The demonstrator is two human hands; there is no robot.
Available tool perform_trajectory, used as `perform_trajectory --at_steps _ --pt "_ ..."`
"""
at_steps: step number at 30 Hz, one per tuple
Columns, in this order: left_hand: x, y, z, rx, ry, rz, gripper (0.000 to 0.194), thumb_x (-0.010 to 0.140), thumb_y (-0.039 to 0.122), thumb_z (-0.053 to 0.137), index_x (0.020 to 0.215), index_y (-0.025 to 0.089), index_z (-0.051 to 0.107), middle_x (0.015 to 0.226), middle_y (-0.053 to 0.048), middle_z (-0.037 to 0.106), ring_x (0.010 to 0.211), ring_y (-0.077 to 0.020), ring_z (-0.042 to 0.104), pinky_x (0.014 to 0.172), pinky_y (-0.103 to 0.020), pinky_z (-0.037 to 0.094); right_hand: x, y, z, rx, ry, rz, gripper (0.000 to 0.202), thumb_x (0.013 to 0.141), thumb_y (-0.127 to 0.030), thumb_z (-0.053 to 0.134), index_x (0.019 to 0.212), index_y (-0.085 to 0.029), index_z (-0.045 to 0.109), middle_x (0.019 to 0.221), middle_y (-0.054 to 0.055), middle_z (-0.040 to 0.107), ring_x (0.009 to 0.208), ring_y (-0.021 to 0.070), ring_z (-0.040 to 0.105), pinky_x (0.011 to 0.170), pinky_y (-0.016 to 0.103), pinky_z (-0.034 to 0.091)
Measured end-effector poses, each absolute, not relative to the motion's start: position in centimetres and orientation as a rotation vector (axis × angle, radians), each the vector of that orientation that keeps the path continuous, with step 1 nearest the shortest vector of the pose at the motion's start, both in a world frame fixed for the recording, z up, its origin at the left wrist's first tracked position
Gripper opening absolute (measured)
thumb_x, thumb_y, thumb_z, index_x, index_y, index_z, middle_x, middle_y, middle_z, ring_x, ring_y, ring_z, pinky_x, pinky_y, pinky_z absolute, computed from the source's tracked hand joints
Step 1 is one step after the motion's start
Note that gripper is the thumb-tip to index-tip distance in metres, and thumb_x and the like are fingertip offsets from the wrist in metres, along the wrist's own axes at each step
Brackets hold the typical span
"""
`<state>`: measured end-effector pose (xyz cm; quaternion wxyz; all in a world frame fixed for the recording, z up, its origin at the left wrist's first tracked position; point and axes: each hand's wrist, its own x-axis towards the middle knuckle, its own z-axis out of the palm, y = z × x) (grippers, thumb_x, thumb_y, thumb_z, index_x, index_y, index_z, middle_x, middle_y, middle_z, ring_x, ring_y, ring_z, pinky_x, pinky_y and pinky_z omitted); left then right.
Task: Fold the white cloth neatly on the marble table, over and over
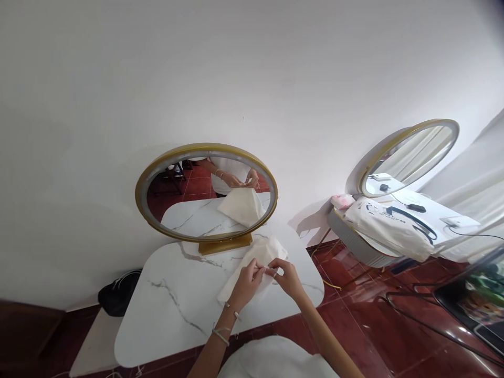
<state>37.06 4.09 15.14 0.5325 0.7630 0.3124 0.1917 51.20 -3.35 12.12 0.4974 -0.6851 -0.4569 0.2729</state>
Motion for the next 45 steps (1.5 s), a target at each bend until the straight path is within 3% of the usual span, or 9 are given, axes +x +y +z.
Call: perform_trajectory --at_steps 8,12,16,22,31,35,38,42,45 --pt "36.0 3.9 14.5 1.812 0.780 0.520 0.044 0.078 0.033 0.058 0.116 0.022 0.040 0.074 0.003 0.063 0.067 -0.0144 0.058 0.064 -0.024 0.042 52.2 -2.2 16.8 -1.402 -0.922 0.787 0.035 0.071 -0.047 0.067 0.091 -0.019 0.068 0.082 0.005 0.065 0.081 0.0193 0.058 0.075 0.031 0.045" --pt "34.0 3.6 13.4 1.907 0.917 0.520 0.031 0.083 0.036 0.049 0.111 0.023 0.050 0.094 -0.004 0.067 0.087 -0.0207 0.063 0.076 -0.029 0.046 55.2 -3.2 20.5 -1.402 -1.098 0.659 0.028 0.078 -0.046 0.062 0.082 -0.019 0.067 0.085 0.005 0.067 0.085 0.0195 0.058 0.078 0.030 0.044" --pt "32.0 3.6 13.6 1.878 0.948 0.552 0.030 0.085 0.045 0.047 0.097 0.022 0.061 0.088 -0.003 0.069 0.081 -0.0198 0.063 0.076 -0.028 0.048 58.0 -5.2 22.0 -1.422 -1.110 0.494 0.026 0.078 -0.044 0.064 0.083 -0.019 0.066 0.085 0.005 0.066 0.086 0.0185 0.059 0.078 0.029 0.045" --pt "28.4 4.7 18.8 1.845 0.965 0.526 0.028 0.077 0.046 0.060 0.086 0.023 0.073 0.093 -0.004 0.073 0.091 -0.0223 0.065 0.078 -0.026 0.049 59.6 -10.3 22.1 -1.500 -1.058 0.413 0.025 0.078 -0.044 0.065 0.080 -0.019 0.065 0.080 0.005 0.064 0.075 0.0168 0.059 0.066 0.024 0.049" --pt "26.4 4.9 25.0 2.002 1.112 0.401 0.041 0.071 0.061 0.058 0.079 0.025 0.075 0.061 0.000 0.066 0.048 -0.0126 0.045 0.046 -0.023 0.040 60.6 -15.9 21.7 -1.569 -0.907 0.354 0.023 0.077 -0.041 0.067 0.083 -0.020 0.067 0.078 0.006 0.064 0.070 0.0171 0.059 0.061 0.025 0.049" --pt "31.2 8.0 22.3 2.121 1.121 0.431 0.044 0.076 0.060 0.052 0.080 0.021 0.071 0.067 -0.001 0.067 0.053 -0.0140 0.049 0.057 -0.026 0.046 63.7 -11.4 18.0 -1.640 -0.822 0.470 0.037 0.074 -0.053 0.065 0.081 -0.017 0.064 0.075 0.006 0.065 0.063 0.0163 0.058 0.055 0.025 0.048" --pt "35.6 10.2 17.8 2.153 1.132 0.639 0.041 0.083 0.052 0.045 0.095 0.020 0.068 0.089 -0.005 0.070 0.077 -0.0198 0.061 0.079 -0.033 0.050 65.7 -6.8 13.6 -1.614 -0.712 0.438 0.048 0.071 -0.063 0.061 0.084 -0.016 0.061 0.076 0.007 0.064 0.058 0.0169 0.059 0.053 0.029 0.049" --pt "39.4 9.4 9.2 2.186 1.224 0.962 0.041 0.087 0.033 0.038 0.121 0.020 0.056 0.126 -0.010 0.055 0.124 -0.0236 0.046 0.106 -0.044 0.036 64.8 -3.5 6.5 -1.672 -0.699 0.338 0.069 0.069 -0.065 0.059 0.118 -0.017 0.052 0.121 0.018 0.055 0.107 0.0297 0.059 0.088 0.045 0.049" --pt "40.5 7.4 2.9 2.243 1.187 0.792 0.040 0.088 0.029 0.036 0.123 0.022 0.054 0.137 -0.009 0.046 0.130 -0.0235 0.042 0.106 -0.045 0.038 61.8 -3.2 1.0 -1.823 -0.827 0.271 0.061 0.081 -0.061 0.047 0.122 -0.017 0.052 0.136 0.019 0.045 0.128 0.0312 0.042 0.104 0.050 0.037"
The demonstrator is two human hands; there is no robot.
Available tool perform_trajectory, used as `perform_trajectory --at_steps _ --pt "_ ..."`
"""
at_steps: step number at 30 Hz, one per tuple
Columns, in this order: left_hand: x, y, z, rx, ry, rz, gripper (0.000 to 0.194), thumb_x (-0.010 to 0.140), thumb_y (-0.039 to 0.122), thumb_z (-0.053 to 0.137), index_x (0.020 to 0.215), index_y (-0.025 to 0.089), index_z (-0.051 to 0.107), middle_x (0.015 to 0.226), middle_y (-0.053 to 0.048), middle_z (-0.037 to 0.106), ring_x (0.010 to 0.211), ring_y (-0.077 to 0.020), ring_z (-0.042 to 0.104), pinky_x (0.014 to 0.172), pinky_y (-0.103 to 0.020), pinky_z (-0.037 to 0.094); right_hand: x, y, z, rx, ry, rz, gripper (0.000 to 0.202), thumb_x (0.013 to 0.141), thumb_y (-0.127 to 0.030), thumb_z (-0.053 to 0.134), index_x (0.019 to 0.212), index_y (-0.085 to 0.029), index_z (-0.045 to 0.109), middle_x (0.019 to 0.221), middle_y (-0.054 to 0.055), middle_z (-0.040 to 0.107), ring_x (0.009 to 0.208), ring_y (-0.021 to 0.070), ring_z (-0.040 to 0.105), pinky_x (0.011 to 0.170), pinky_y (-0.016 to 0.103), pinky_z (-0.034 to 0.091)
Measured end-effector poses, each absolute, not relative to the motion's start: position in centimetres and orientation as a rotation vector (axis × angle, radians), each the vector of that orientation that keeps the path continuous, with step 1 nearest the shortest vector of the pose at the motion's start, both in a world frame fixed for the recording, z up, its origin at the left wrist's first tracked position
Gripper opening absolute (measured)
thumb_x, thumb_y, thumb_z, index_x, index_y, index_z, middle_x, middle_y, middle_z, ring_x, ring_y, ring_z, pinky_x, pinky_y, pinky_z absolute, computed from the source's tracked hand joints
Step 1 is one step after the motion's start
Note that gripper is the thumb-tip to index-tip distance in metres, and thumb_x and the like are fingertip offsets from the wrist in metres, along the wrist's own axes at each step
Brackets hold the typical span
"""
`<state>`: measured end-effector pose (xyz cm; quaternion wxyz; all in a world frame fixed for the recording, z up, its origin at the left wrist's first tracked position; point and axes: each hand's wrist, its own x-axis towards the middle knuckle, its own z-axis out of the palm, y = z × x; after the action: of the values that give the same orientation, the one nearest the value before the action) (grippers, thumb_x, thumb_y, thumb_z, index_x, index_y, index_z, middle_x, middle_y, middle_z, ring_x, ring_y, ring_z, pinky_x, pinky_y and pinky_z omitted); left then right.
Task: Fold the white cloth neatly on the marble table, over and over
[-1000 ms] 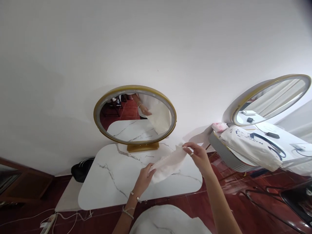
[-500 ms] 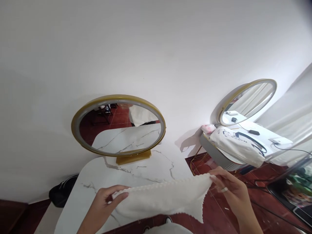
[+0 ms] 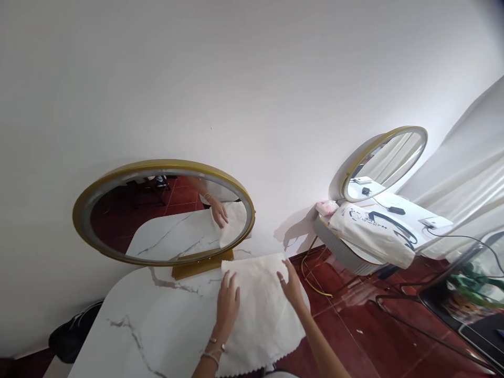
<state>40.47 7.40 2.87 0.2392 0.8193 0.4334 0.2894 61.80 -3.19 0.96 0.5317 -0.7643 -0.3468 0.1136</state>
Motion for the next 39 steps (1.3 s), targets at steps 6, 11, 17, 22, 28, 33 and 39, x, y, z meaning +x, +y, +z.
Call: perform_trajectory --at_steps 6,11,17,22,28,33,39 --pt "41.6 10.0 -2.4 2.224 1.435 0.766 0.035 0.086 0.027 0.038 0.105 0.020 0.068 0.129 -0.012 0.052 0.127 -0.0308 0.042 0.102 -0.050 0.040 59.1 -2.3 -4.9 -2.081 -1.055 0.399 0.053 0.085 -0.032 0.042 0.133 -0.009 0.047 0.144 0.017 0.037 0.138 0.0288 0.026 0.113 0.046 0.024" --pt "41.6 14.1 -3.1 2.140 1.540 0.709 0.032 0.082 0.027 0.040 0.090 0.020 0.071 0.099 -0.011 0.064 0.099 -0.0282 0.060 0.089 -0.044 0.049 60.6 -2.2 -5.3 -2.206 -1.144 0.418 0.057 0.082 -0.022 0.042 0.138 -0.016 0.044 0.147 0.008 0.035 0.139 0.0234 0.025 0.114 0.040 0.026" --pt "41.0 11.3 -5.5 2.312 1.413 1.045 0.044 0.090 0.028 0.033 0.128 0.022 0.053 0.138 -0.012 0.043 0.127 -0.0278 0.044 0.101 -0.045 0.043 60.5 -3.2 -6.3 -2.333 -1.265 0.305 0.058 0.085 -0.021 0.037 0.143 -0.020 0.036 0.151 0.004 0.025 0.140 0.0225 0.019 0.116 0.044 0.021" --pt "42.4 8.4 -7.4 2.709 1.153 0.746 0.059 0.089 0.024 0.038 0.146 0.027 0.024 0.151 -0.007 0.031 0.139 -0.0253 0.028 0.109 -0.045 0.035 59.0 -3.0 -6.8 -2.297 -1.457 0.111 0.057 0.089 -0.019 0.033 0.146 -0.026 0.029 0.153 0.001 0.018 0.141 0.0227 0.015 0.115 0.046 0.021" --pt "44.7 9.0 -7.7 2.847 1.248 0.697 0.067 0.089 0.024 0.039 0.149 0.025 0.009 0.154 -0.007 0.023 0.141 -0.0255 0.023 0.109 -0.047 0.032 60.9 -0.8 -6.7 -2.234 -1.638 -0.195 0.057 0.093 -0.031 0.037 0.148 -0.028 0.021 0.153 0.004 0.019 0.141 0.0250 0.019 0.111 0.048 0.026" --pt "47.4 11.1 -6.8 2.864 1.161 0.682 0.068 0.087 0.021 0.038 0.149 0.021 0.010 0.155 -0.007 0.022 0.141 -0.0245 0.021 0.112 -0.047 0.027 62.4 2.7 -6.0 -2.194 -1.743 -0.240 0.058 0.091 -0.032 0.041 0.146 -0.033 0.023 0.153 0.005 0.020 0.140 0.0297 0.019 0.110 0.054 0.022" --pt "49.4 15.0 -6.9 2.693 1.573 0.774 0.058 0.088 0.037 0.040 0.141 0.013 0.037 0.146 -0.014 0.039 0.136 -0.0321 0.029 0.111 -0.053 0.024 63.3 6.8 -6.3 -2.189 -1.779 -0.226 0.059 0.093 -0.044 0.039 0.147 -0.038 0.016 0.154 0.005 0.017 0.140 0.0316 0.019 0.108 0.061 0.015"
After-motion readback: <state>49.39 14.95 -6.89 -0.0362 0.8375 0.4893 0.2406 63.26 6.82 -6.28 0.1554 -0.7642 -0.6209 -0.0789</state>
